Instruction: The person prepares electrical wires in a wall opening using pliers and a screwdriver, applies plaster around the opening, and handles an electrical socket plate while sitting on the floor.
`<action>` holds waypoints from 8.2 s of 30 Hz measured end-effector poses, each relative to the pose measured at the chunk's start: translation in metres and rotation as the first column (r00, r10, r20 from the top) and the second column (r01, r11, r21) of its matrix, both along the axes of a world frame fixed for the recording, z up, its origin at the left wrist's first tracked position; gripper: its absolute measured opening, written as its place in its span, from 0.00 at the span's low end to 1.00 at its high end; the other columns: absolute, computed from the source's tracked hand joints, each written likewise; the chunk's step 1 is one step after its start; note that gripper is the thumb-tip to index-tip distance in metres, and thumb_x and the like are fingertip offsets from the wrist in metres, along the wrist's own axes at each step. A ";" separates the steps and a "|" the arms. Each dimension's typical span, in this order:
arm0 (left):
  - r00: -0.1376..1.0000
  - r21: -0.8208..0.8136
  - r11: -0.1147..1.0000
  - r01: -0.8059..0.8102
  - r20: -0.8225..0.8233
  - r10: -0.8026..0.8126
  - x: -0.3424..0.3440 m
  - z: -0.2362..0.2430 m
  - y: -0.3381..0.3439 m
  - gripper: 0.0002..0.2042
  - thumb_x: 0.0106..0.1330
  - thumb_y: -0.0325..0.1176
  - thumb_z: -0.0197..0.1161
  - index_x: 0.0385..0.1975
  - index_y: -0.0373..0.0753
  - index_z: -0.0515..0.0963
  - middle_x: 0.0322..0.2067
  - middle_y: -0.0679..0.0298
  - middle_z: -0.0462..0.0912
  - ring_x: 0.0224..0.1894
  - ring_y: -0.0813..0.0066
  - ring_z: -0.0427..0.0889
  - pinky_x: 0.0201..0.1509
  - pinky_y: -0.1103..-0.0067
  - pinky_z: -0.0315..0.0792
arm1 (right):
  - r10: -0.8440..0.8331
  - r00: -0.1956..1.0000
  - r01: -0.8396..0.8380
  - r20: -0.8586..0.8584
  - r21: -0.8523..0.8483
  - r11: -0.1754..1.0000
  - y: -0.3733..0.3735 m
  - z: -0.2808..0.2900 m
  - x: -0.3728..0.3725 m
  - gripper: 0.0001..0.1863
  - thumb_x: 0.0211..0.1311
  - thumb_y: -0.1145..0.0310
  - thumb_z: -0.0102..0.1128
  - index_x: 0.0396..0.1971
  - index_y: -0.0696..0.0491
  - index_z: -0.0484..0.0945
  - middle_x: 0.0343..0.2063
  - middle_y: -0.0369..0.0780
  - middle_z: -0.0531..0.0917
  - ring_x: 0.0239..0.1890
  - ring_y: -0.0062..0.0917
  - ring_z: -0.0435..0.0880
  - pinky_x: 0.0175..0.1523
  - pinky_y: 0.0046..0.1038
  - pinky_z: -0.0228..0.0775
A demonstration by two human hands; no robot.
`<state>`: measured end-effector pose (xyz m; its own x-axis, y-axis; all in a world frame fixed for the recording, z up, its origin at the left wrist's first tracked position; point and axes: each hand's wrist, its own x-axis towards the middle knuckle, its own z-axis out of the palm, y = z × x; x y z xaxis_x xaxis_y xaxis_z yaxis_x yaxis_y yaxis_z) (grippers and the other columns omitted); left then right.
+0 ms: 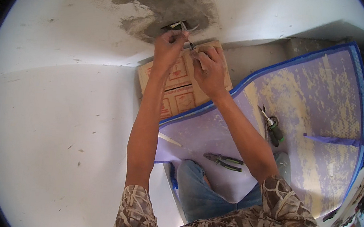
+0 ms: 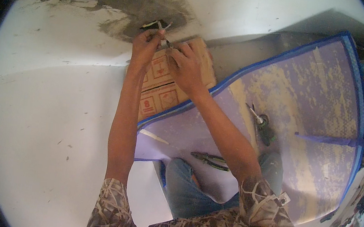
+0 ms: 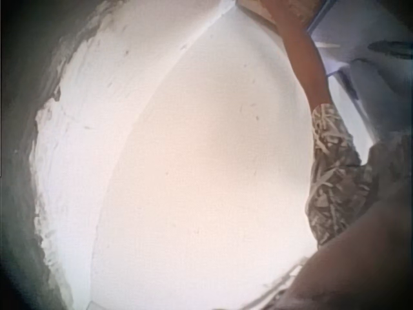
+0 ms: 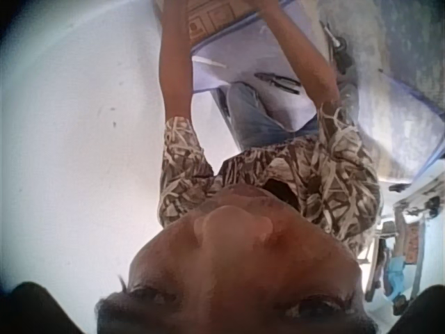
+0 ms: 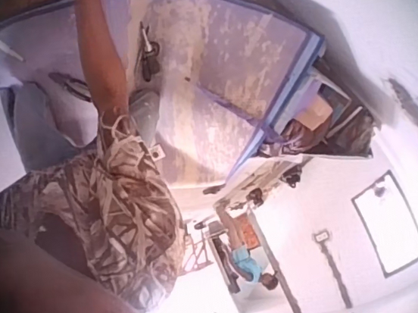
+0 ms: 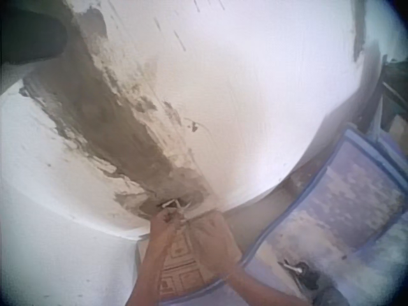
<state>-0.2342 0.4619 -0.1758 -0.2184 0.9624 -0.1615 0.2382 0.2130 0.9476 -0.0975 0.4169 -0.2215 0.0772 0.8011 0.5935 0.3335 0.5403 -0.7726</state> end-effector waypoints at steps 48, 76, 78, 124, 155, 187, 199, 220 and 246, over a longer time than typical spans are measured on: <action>0.983 -0.085 0.996 0.029 0.182 -0.013 0.002 0.008 -0.002 0.09 0.67 0.36 0.65 0.33 0.36 0.78 0.24 0.71 0.74 0.27 0.82 0.68 0.32 0.84 0.63 | 0.219 0.967 -0.163 0.129 -0.346 0.924 -0.060 0.026 0.076 0.07 0.52 0.84 0.57 0.31 0.58 0.77 0.30 0.44 0.76 0.36 0.41 0.74 0.42 0.35 0.66; 0.998 -0.030 0.998 -0.054 -0.038 0.053 -0.014 -0.006 -0.016 0.14 0.68 0.40 0.65 0.37 0.32 0.81 0.24 0.71 0.75 0.27 0.85 0.68 0.31 0.83 0.64 | 0.130 0.989 -0.054 0.073 -0.635 0.771 -0.074 -0.028 0.158 0.05 0.56 0.77 0.49 0.31 0.61 0.73 0.29 0.48 0.75 0.32 0.40 0.76 0.41 0.34 0.67; 0.983 0.002 0.997 -0.072 -0.172 0.071 -0.010 -0.005 -0.033 0.15 0.69 0.41 0.63 0.34 0.31 0.81 0.22 0.72 0.74 0.25 0.87 0.66 0.29 0.83 0.62 | 0.153 0.986 -0.066 0.069 -0.680 0.730 -0.103 -0.037 0.160 0.05 0.55 0.77 0.49 0.31 0.61 0.73 0.29 0.48 0.75 0.32 0.39 0.76 0.41 0.34 0.67; -0.625 -0.171 0.974 -0.146 0.779 0.042 0.079 -0.017 -0.071 0.06 0.72 0.28 0.50 0.34 0.32 0.70 0.27 0.63 0.68 0.26 0.78 0.68 0.24 0.84 0.64 | 0.307 0.881 -0.472 -0.360 -0.611 0.636 0.030 0.026 0.048 0.12 0.69 0.67 0.54 0.40 0.61 0.79 0.31 0.39 0.83 0.35 0.20 0.80 0.43 0.24 0.73; 0.969 -0.087 0.996 0.011 0.245 0.010 -0.009 0.002 -0.018 0.13 0.64 0.37 0.69 0.40 0.33 0.82 0.30 0.69 0.79 0.30 0.83 0.70 0.35 0.85 0.66 | 0.254 0.961 -0.206 0.109 -0.331 0.921 0.009 0.027 0.015 0.09 0.63 0.68 0.57 0.35 0.59 0.77 0.28 0.51 0.80 0.37 0.47 0.78 0.41 0.42 0.68; 0.926 -0.086 0.996 -0.030 0.374 0.060 -0.001 -0.003 -0.019 0.10 0.65 0.34 0.68 0.38 0.33 0.81 0.29 0.68 0.80 0.27 0.84 0.70 0.31 0.86 0.67 | -0.003 0.521 -0.743 -0.853 -0.456 0.489 0.000 0.009 0.000 0.12 0.70 0.59 0.57 0.31 0.52 0.79 0.27 0.29 0.77 0.31 0.14 0.72 0.39 0.22 0.66; 0.952 -0.145 0.988 -0.048 0.292 0.089 0.000 0.003 -0.017 0.12 0.65 0.38 0.68 0.37 0.34 0.81 0.28 0.69 0.78 0.26 0.85 0.68 0.28 0.86 0.62 | 0.081 0.994 -0.088 -0.079 -0.089 0.992 -0.004 -0.001 -0.007 0.04 0.55 0.83 0.56 0.26 0.59 0.71 0.23 0.47 0.70 0.28 0.42 0.69 0.34 0.37 0.60; 0.581 -0.087 0.979 -0.183 0.794 0.179 0.041 -0.043 -0.070 0.05 0.70 0.29 0.58 0.41 0.38 0.78 0.36 0.68 0.80 0.39 0.78 0.79 0.44 0.80 0.74 | 0.147 0.988 -0.144 0.043 -0.080 0.986 -0.007 -0.016 0.007 0.10 0.48 0.80 0.57 0.33 0.57 0.77 0.26 0.45 0.73 0.31 0.44 0.71 0.38 0.41 0.63; 0.279 -0.159 0.984 -0.086 0.944 0.177 0.054 -0.037 -0.077 0.08 0.69 0.30 0.57 0.45 0.39 0.74 0.33 0.68 0.76 0.30 0.79 0.71 0.33 0.82 0.66 | 0.120 0.650 -0.733 -0.750 -0.577 0.360 0.017 0.006 0.026 0.09 0.69 0.63 0.57 0.32 0.50 0.79 0.23 0.28 0.78 0.24 0.09 0.72 0.30 0.12 0.63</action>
